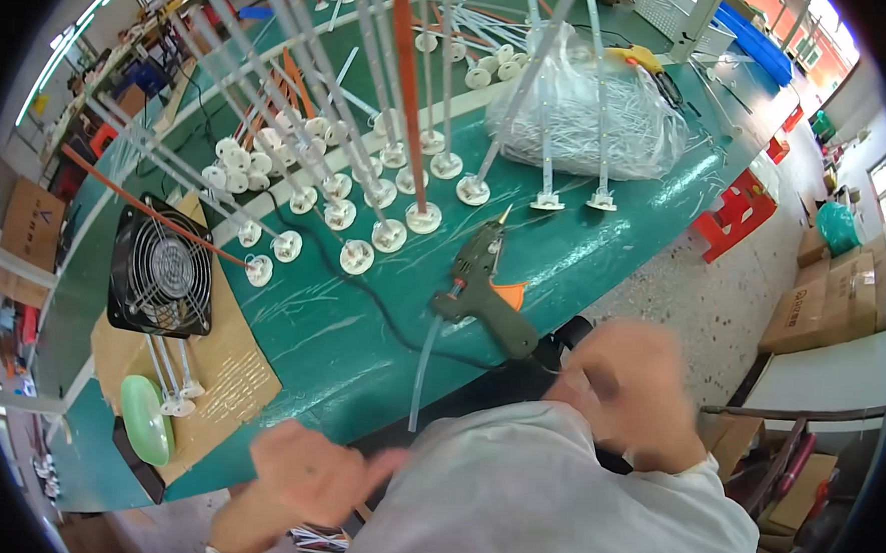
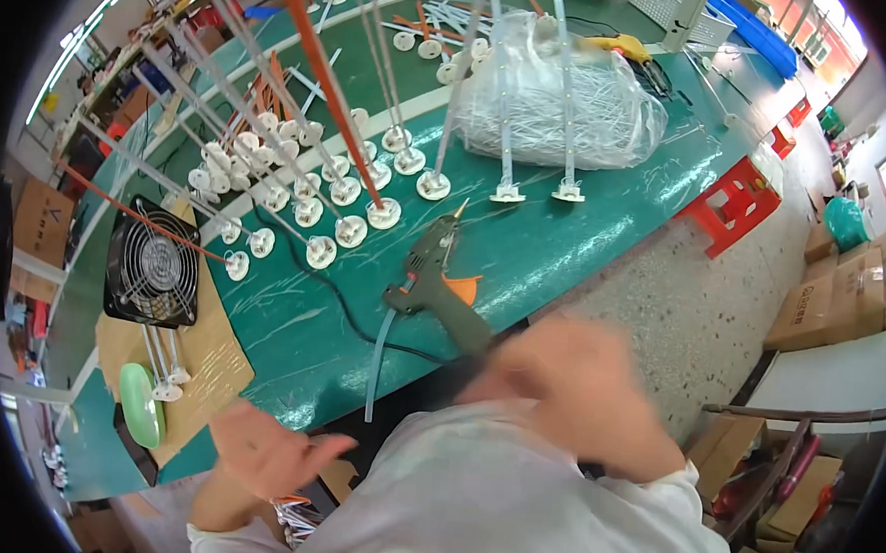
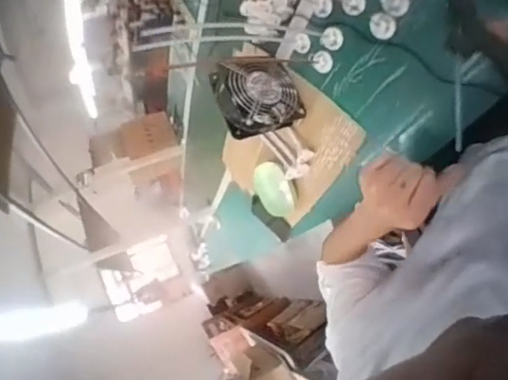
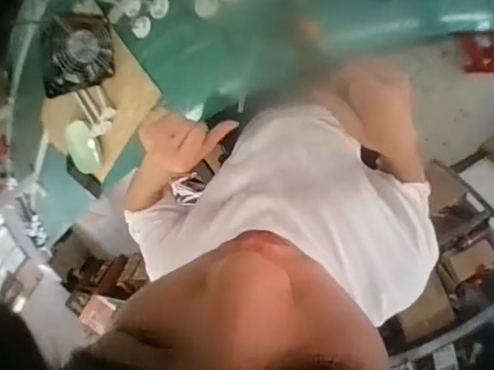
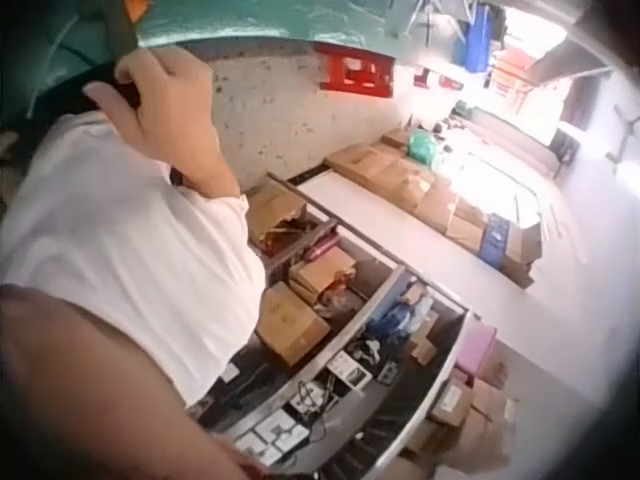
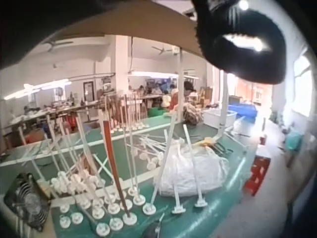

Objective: Assembling lighting fixture parts by gluing LED strips onto plastic bases using a hot glue gun.

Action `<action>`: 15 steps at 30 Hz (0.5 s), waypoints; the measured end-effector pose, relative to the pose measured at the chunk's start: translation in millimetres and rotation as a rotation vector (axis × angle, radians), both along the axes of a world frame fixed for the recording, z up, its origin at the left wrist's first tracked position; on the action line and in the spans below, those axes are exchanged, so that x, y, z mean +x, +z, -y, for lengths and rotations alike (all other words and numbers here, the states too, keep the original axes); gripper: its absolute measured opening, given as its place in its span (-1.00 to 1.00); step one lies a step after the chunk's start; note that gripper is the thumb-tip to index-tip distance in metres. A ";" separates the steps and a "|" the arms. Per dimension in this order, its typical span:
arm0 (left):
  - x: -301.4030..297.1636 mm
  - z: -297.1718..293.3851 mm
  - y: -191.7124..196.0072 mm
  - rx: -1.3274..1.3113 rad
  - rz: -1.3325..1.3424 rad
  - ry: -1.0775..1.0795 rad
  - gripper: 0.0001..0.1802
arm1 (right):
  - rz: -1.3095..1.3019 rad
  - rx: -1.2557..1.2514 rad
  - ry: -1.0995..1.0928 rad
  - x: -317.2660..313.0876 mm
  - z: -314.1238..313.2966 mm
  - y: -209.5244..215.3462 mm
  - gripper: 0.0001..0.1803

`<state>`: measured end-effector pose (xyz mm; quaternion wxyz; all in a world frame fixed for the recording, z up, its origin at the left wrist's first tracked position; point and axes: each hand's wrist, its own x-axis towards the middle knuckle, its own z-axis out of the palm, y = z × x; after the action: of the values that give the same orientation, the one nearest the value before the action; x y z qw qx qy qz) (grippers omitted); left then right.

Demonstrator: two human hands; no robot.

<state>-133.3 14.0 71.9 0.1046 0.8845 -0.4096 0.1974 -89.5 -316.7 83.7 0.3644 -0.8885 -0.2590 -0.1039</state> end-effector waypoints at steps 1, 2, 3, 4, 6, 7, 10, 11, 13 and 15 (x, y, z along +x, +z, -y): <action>-3.3 15.7 -5.3 -0.054 0.124 -0.043 -0.63 | -0.153 0.133 0.292 -4.0 -18.2 -2.4 -0.75; -6.2 27.3 -8.0 -0.109 0.246 -0.087 -0.62 | -0.264 0.146 0.517 -6.7 -36.4 -7.0 -0.70; -7.4 35.6 -7.8 -0.102 0.251 -0.111 -0.62 | -0.306 0.114 0.579 -19.9 -51.1 -23.6 -0.71; -13.0 39.6 -6.9 -0.101 0.228 -0.182 -0.61 | -0.352 0.083 0.668 -27.0 -62.0 -34.4 -0.72; -22.2 49.8 1.7 -0.099 0.307 -0.216 -0.59 | -0.461 0.212 0.686 -22.7 -53.4 -36.0 -0.75; -25.8 50.2 3.5 -0.086 0.308 -0.210 -0.59 | -0.578 0.328 0.698 -20.8 -49.7 -35.3 -0.78; -25.9 49.8 4.0 -0.093 0.424 -0.153 -0.59 | -0.666 0.437 0.661 -21.5 -42.4 -41.9 -0.82; -22.0 51.0 3.6 -0.088 0.427 -0.206 -0.59 | -0.664 0.441 0.656 -21.8 -41.2 -42.7 -0.82; -24.0 54.2 7.5 -0.074 0.433 -0.243 -0.58 | -0.900 0.395 0.801 -21.8 -39.1 -35.8 -0.81; -31.6 57.0 13.5 -0.104 0.378 -0.279 -0.56 | -1.013 0.423 0.850 -24.3 -36.0 -35.9 -0.83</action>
<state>-164.9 -42.9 85.4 0.0979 0.7600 -0.5295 0.3641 -113.8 -280.7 47.9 0.6147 -0.5592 -0.3567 0.4269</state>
